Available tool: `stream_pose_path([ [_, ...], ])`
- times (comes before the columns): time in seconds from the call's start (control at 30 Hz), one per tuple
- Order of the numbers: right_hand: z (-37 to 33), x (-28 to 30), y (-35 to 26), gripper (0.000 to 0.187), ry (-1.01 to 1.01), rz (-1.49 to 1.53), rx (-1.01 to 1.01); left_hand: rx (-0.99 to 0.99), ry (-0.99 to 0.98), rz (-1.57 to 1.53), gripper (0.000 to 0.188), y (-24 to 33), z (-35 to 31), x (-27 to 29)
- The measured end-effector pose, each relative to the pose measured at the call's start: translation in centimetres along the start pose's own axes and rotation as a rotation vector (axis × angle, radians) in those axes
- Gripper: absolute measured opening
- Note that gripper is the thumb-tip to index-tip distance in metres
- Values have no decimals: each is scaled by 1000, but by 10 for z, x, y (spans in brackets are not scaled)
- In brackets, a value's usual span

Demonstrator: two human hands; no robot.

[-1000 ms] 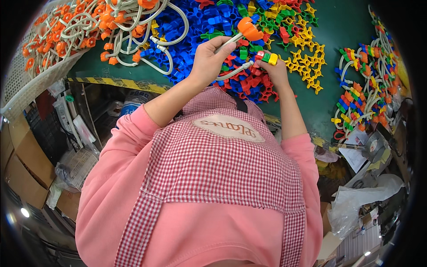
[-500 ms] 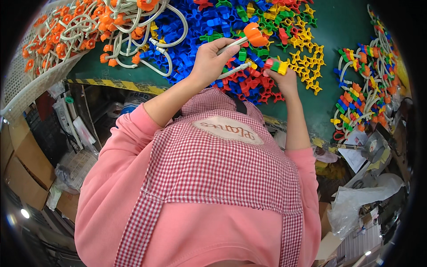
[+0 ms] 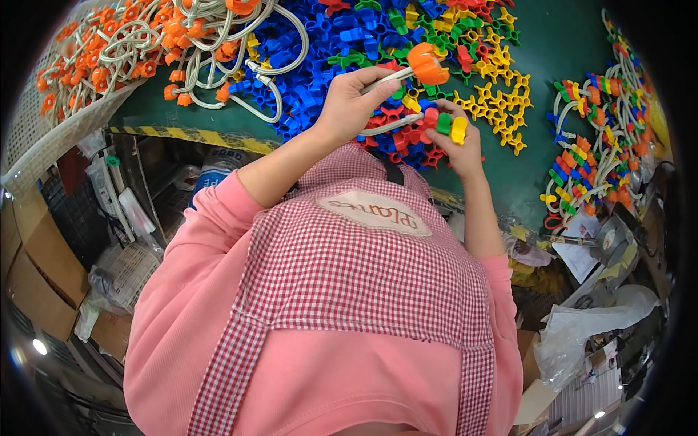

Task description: The person assembles decorative star-shaped lights by threading colorful plastic star connectors onto white light strings. They repeatedly pick up stars and strings, connect them, and place the assembled units on the table.

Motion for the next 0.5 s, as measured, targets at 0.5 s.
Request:
stream_pose_path([
  [0.5, -16, -24, -59, 34, -120, -708, 267, 59, -400, -205, 20, 39, -13, -28],
])
Point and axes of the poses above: each hand's wrist, its own z-axis towards the middle knuckle, its own x-axis out of the back of the hand, y = z × x, the point moved 9 cm from there along z, towards the middle knuckle, and after that the axes turned 12 degrees about z, right-handed, at the moved point
